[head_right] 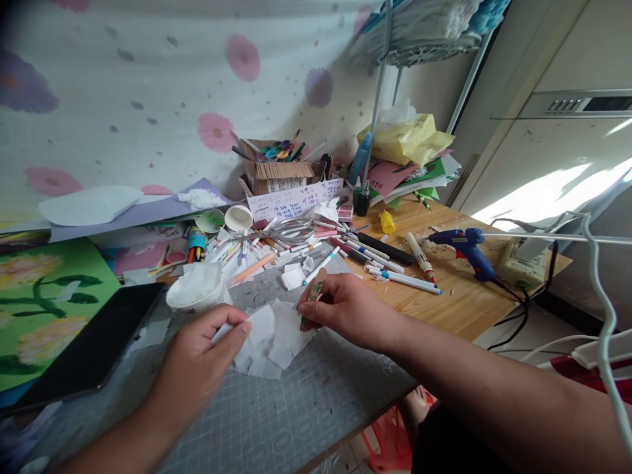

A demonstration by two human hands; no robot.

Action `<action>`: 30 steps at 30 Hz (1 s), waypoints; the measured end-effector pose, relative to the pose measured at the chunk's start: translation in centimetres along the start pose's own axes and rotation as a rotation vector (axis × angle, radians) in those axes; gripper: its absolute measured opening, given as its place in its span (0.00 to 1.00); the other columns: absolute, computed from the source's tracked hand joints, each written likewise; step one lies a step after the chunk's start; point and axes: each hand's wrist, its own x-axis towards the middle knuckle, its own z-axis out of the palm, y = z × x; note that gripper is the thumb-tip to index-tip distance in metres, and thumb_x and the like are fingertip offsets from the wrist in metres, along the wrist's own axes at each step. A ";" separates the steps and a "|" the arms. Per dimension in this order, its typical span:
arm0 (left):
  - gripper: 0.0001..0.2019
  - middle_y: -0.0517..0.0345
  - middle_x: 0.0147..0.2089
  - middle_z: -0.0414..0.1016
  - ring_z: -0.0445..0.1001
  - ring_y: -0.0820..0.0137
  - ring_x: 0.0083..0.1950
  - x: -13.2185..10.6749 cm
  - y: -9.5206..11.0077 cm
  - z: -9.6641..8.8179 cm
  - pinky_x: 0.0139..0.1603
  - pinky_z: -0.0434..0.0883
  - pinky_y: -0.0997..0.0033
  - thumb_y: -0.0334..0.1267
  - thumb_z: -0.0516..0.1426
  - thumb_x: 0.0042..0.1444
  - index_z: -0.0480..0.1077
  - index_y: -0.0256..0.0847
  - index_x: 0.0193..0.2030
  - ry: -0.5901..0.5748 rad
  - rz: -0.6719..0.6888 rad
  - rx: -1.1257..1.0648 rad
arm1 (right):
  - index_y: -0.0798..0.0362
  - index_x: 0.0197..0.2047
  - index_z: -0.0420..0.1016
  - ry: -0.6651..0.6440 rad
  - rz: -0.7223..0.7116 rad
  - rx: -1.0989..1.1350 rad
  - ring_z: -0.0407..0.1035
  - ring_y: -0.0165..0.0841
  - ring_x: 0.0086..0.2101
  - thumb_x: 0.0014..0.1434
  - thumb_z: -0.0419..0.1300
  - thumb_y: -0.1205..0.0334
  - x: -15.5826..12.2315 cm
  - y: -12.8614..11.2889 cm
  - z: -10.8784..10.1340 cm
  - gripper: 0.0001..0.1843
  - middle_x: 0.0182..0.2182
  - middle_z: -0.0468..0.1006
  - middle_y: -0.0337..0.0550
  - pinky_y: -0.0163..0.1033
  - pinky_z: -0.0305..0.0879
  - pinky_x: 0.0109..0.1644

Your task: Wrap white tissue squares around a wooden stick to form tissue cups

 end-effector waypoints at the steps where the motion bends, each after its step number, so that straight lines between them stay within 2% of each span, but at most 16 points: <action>1: 0.08 0.65 0.21 0.63 0.63 0.69 0.25 0.1 0.0 0.0 0.27 0.60 0.72 0.37 0.55 0.52 0.67 0.43 0.23 0.001 -0.011 0.013 | 0.57 0.33 0.74 -0.002 0.011 -0.038 0.73 0.30 0.28 0.57 0.60 0.59 0.1 0.1 -0.1 0.09 0.27 0.77 0.42 0.34 0.70 0.34; 7: 0.08 0.64 0.21 0.65 0.64 0.68 0.25 0.6 -0.2 0.1 0.26 0.59 0.73 0.36 0.55 0.51 0.68 0.43 0.21 -0.047 -0.028 0.057 | 0.56 0.31 0.75 0.016 0.013 -0.146 0.72 0.30 0.26 0.56 0.60 0.65 0.5 0.5 -0.6 0.04 0.25 0.76 0.40 0.34 0.68 0.32; 12: 0.10 0.62 0.23 0.69 0.66 0.66 0.26 0.5 -0.6 0.1 0.27 0.61 0.72 0.43 0.56 0.53 0.72 0.43 0.25 -0.077 -0.050 -0.041 | 0.55 0.31 0.74 0.010 -0.045 -0.159 0.71 0.30 0.27 0.54 0.60 0.66 0.5 0.0 0.1 0.02 0.25 0.76 0.39 0.34 0.67 0.32; 18: 0.10 0.57 0.31 0.75 0.71 0.64 0.31 0.2 -0.6 -0.1 0.29 0.64 0.71 0.46 0.56 0.56 0.73 0.42 0.37 0.047 -0.079 -0.213 | 0.56 0.31 0.73 -0.056 -0.131 -0.052 0.73 0.32 0.33 0.56 0.60 0.63 1.0 -0.3 1.7 0.05 0.32 0.79 0.43 0.37 0.68 0.38; 22: 0.08 0.58 0.33 0.75 0.71 0.64 0.35 -0.6 -0.4 0.0 0.31 0.64 0.72 0.43 0.56 0.57 0.73 0.43 0.38 0.124 -0.006 -0.292 | 0.57 0.32 0.74 -0.019 -0.176 0.014 0.72 0.33 0.37 0.58 0.60 0.61 1.0 -0.4 1.7 0.08 0.34 0.78 0.45 0.40 0.67 0.43; 23: 0.07 0.59 0.34 0.74 0.71 0.65 0.36 -0.8 -0.3 0.2 0.33 0.64 0.72 0.42 0.56 0.58 0.73 0.43 0.38 0.116 0.008 -0.335 | 0.58 0.33 0.75 0.008 -0.197 0.032 0.72 0.33 0.37 0.58 0.60 0.60 0.9 -0.5 1.7 0.09 0.34 0.78 0.46 0.40 0.67 0.44; 25: 0.06 0.60 0.33 0.73 0.70 0.68 0.34 -1.2 -0.2 0.7 0.34 0.66 0.72 0.40 0.56 0.58 0.72 0.44 0.40 0.026 -0.005 -0.467 | 0.58 0.33 0.76 0.070 -0.262 0.108 0.71 0.33 0.37 0.59 0.60 0.60 0.5 -0.8 1.7 0.09 0.34 0.77 0.46 0.41 0.66 0.44; 28: 0.16 0.63 0.33 0.73 0.71 0.69 0.34 -1.6 0.1 1.4 0.35 0.67 0.71 0.38 0.58 0.57 0.64 0.47 0.52 -0.079 -0.089 -0.742 | 0.56 0.32 0.77 0.116 -0.362 0.279 0.70 0.32 0.35 0.59 0.62 0.60 -0.3 -1.2 1.9 0.08 0.31 0.76 0.43 0.39 0.67 0.43; 30: 0.21 0.64 0.32 0.75 0.72 0.70 0.35 -1.7 0.4 1.6 0.36 0.68 0.71 0.37 0.60 0.56 0.60 0.48 0.55 -0.143 -0.153 -0.880 | 0.55 0.31 0.78 0.098 -0.387 0.356 0.70 0.30 0.33 0.58 0.63 0.61 -0.7 -1.3 2.2 0.07 0.30 0.75 0.41 0.37 0.67 0.40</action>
